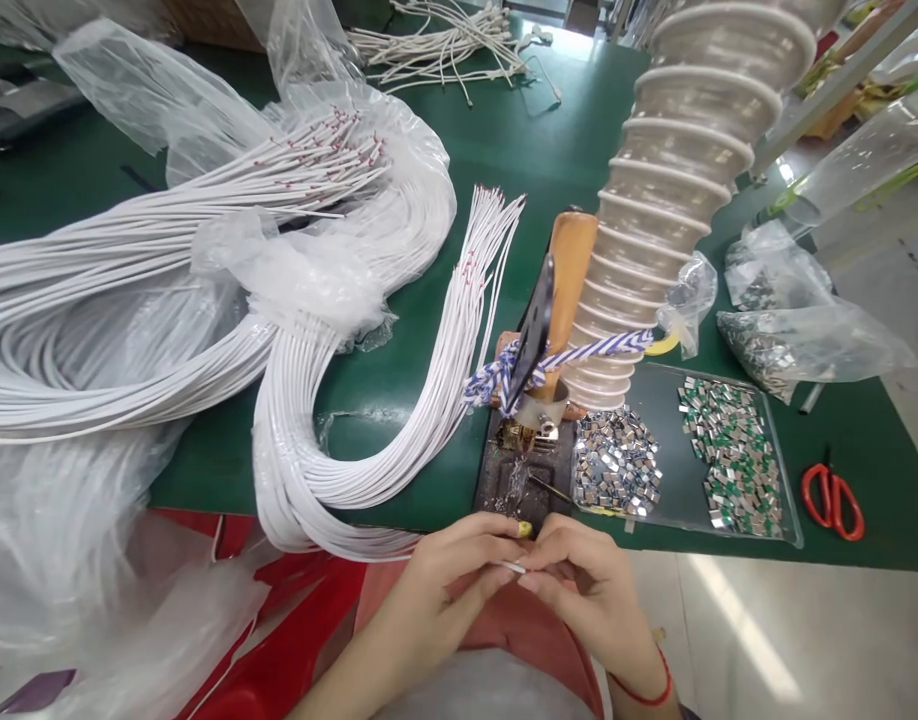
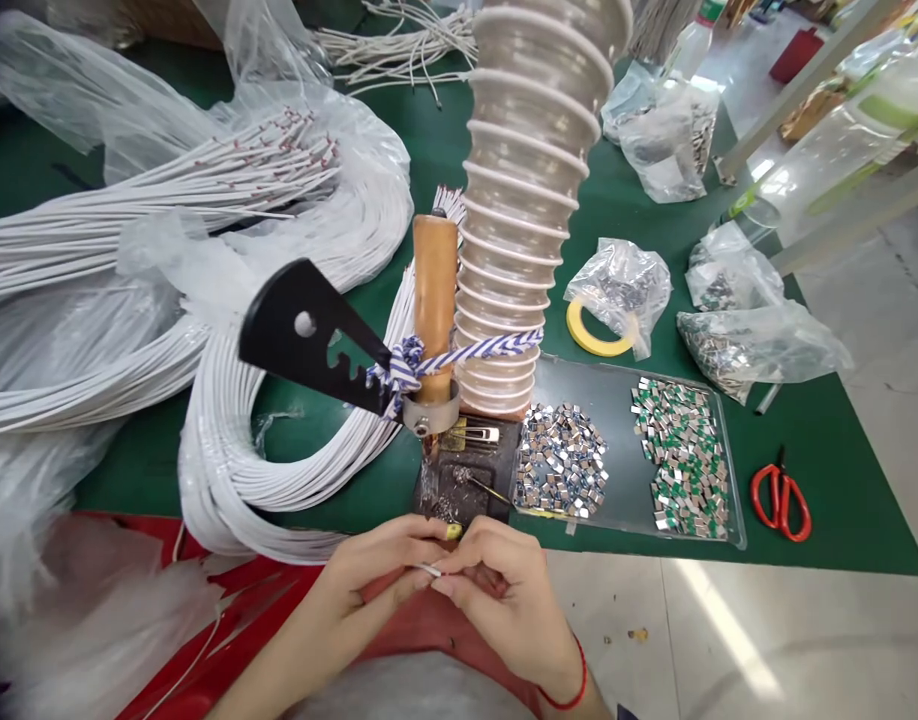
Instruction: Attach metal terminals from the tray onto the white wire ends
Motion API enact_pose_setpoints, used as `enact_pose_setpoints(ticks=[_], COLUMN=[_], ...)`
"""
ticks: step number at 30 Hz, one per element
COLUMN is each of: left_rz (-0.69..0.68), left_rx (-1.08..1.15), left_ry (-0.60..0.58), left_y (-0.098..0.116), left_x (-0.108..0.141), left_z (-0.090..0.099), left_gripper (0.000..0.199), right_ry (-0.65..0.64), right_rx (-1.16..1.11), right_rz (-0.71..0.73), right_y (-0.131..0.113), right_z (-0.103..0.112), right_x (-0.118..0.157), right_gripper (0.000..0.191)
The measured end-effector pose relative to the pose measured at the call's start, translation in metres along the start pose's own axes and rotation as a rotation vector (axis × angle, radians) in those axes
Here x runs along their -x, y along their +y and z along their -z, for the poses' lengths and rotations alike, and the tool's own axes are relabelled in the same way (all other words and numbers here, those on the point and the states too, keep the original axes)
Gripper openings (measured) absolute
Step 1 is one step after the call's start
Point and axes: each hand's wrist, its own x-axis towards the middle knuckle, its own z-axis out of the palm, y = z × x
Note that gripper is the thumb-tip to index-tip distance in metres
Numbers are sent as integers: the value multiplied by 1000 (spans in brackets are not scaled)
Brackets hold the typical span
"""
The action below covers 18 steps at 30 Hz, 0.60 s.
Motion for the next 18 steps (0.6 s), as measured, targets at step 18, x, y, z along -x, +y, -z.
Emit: enact_pose_setpoints(ticks=[18], left_rz=[-63], left_rx=[79], left_ry=[100], left_y=[-5], left_x=[-8], left_z=[13], left_gripper=[12], right_ry=[349], right_rx=[801], right_rz=[-18], right_y=[0], right_z=[67], right_x=[-47], right_gripper=[7])
